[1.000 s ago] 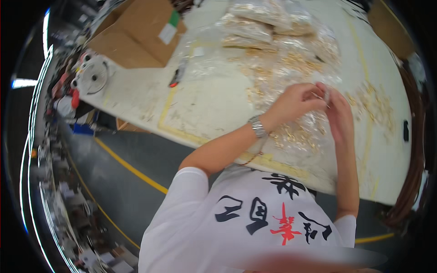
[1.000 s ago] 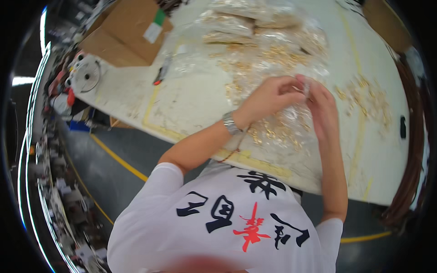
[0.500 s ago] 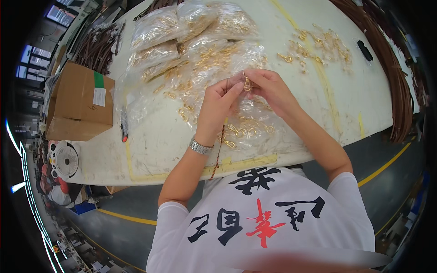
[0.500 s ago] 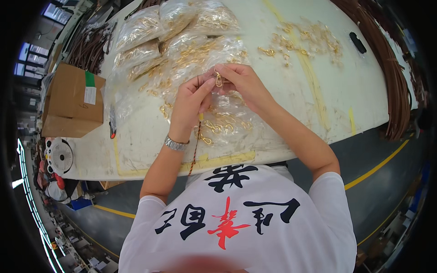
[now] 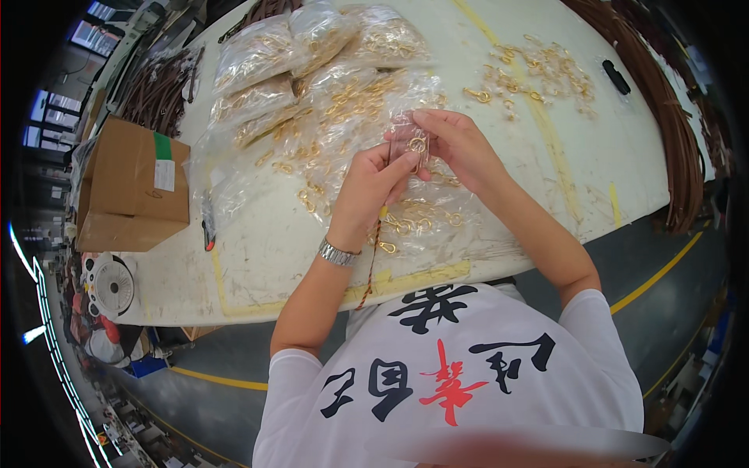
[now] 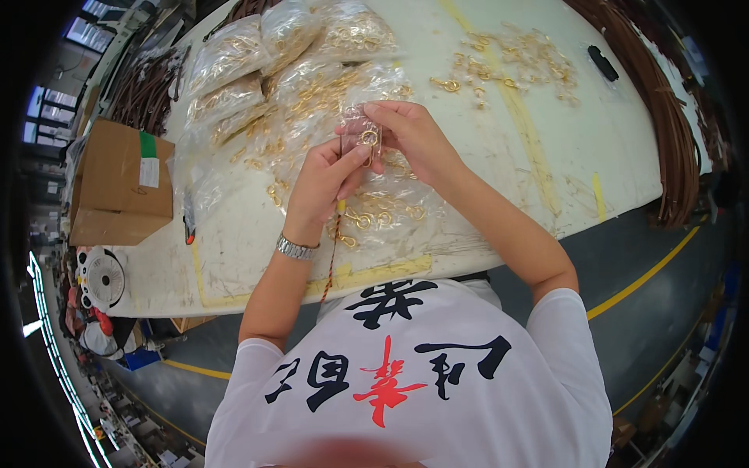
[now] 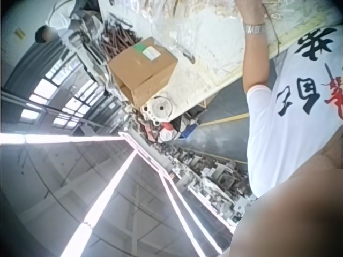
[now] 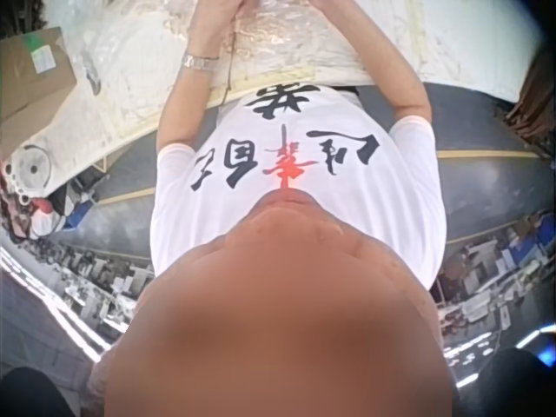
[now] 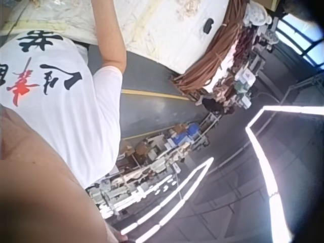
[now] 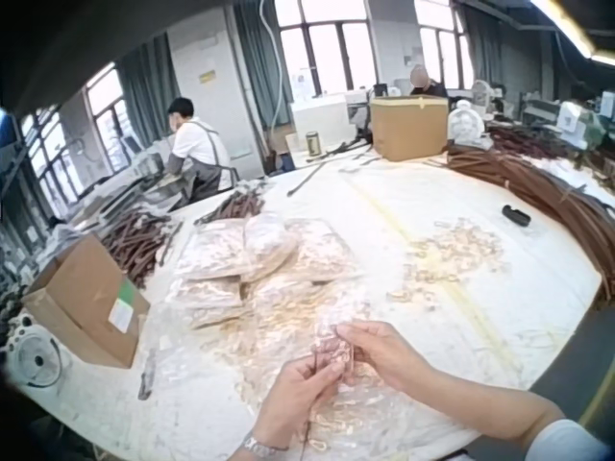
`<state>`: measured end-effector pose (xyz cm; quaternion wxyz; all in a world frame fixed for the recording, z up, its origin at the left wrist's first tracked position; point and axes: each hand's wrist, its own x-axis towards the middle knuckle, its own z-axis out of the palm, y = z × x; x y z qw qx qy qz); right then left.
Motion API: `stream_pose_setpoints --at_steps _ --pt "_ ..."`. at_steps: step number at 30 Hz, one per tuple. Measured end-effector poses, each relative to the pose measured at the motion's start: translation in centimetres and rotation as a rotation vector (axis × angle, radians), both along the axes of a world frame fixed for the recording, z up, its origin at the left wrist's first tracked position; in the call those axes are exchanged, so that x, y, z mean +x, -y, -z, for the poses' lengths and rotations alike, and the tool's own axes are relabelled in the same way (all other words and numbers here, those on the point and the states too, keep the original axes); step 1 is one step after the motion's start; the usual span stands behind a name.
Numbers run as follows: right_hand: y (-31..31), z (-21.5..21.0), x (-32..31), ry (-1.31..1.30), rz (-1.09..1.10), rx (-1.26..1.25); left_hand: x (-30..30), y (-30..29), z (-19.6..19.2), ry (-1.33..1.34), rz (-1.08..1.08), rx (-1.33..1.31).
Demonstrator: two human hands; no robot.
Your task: Inspecting and manually assembling small gold-colored metal hardware rings at a workshop table.
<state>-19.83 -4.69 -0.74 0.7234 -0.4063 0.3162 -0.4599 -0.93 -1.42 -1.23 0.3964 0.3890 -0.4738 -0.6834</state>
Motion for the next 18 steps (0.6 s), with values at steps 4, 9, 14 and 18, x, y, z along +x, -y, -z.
stream_pose_setpoints --at_steps 4,9,14,18 --pt "-0.8 -0.9 0.5 0.025 0.011 0.071 0.0 0.0 0.0 0.032 -0.001 0.015" --pt "-0.5 1.3 0.6 -0.099 -0.034 0.002 0.3 0.0 0.3 -0.041 -0.085 -0.002" --pt "-0.6 0.4 0.2 -0.175 -0.067 -0.014 0.2 -0.2 -0.8 0.117 -0.100 -0.023" --pt "-0.5 0.4 0.1 -0.171 0.006 -0.100 0.3 -0.3 -1.2 0.216 -0.096 -0.153"
